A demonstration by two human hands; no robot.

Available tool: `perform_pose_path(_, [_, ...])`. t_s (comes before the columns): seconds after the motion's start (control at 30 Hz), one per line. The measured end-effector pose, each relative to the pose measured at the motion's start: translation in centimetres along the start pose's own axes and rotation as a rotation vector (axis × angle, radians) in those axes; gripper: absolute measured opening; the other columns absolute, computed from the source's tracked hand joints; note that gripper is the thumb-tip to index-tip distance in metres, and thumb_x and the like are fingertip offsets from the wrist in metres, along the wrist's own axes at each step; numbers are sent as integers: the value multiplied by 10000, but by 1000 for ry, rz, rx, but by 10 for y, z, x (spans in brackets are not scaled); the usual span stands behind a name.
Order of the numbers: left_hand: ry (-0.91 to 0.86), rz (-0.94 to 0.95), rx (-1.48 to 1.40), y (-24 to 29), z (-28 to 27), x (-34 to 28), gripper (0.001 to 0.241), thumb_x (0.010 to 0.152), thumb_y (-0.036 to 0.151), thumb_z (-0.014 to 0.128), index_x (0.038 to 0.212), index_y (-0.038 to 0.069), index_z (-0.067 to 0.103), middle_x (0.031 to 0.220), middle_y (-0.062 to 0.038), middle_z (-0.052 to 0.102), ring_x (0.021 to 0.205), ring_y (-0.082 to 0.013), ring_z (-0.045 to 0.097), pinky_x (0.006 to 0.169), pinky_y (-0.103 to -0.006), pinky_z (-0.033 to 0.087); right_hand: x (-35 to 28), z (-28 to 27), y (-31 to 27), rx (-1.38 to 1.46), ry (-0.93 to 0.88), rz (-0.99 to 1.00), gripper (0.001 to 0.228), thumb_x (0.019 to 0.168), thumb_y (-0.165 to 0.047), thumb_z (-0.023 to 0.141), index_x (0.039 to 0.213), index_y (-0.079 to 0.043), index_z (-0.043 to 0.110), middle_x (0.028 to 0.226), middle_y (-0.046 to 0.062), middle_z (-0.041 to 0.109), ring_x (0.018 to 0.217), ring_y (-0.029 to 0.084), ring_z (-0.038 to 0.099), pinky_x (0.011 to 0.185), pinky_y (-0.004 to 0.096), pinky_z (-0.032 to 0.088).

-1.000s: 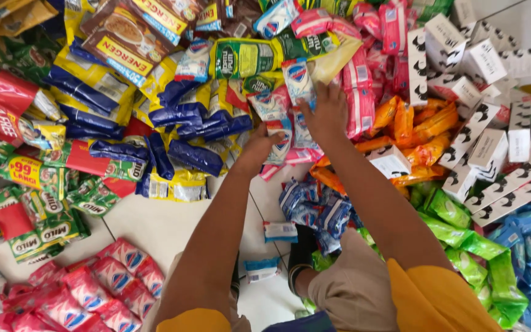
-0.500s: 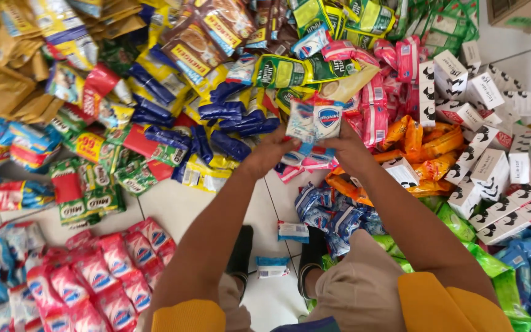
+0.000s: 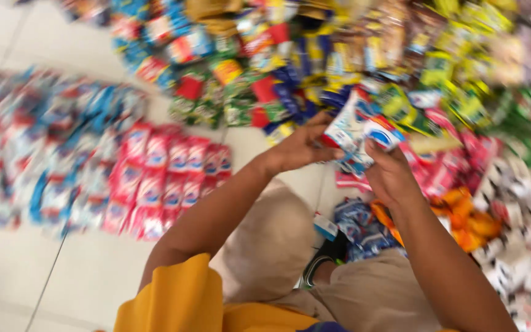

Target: Sorting and organizing various product sachets on the floor.

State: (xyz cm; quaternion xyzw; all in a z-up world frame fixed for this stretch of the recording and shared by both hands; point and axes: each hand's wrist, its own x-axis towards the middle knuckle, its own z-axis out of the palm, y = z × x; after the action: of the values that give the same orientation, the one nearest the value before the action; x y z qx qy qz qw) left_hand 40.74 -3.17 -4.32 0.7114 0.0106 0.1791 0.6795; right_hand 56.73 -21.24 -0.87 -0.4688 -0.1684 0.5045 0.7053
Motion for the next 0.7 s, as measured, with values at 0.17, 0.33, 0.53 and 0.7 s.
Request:
perform_pose_path(0.17, [381,-87,-9,10,-24,-92,510,823,231,893,1253,36,701,1162,-87,651,1117,-198,650,957,-344,572,-6,114,29,-37,-233,106,425,986,-71,683,1398,-85,577,1332,71,655,1252,259,615,1099,473,455])
perform_pose_path(0.33, [544,-120,-67,38,-61,-183,537,823,135,815,1315,32,625,1076,-59,776,1013,-144,729,928,-311,586,-5,204,77,-108,-341,170,472,944,-54,676,1404,-81,571,1370,47,647,1317,220,595,1172,417,430])
perform_pose_path(0.53, [685,-147,-259,65,-90,-279,513,798,67,860,1266,31,651,1093,-53,760,1004,-124,698,908,-317,575,-3,262,152,-158,-484,280,460,993,-57,693,1417,-57,514,1329,68,644,1269,216,597,1112,404,437])
perform_pose_path(0.7, [960,-211,-332,58,-109,-354,380,805,42,840,1159,0,708,1030,-56,787,907,-131,757,855,-310,638,0,305,226,-292,-523,352,586,991,-136,706,1504,-92,427,1315,64,648,1236,191,587,1082,352,464])
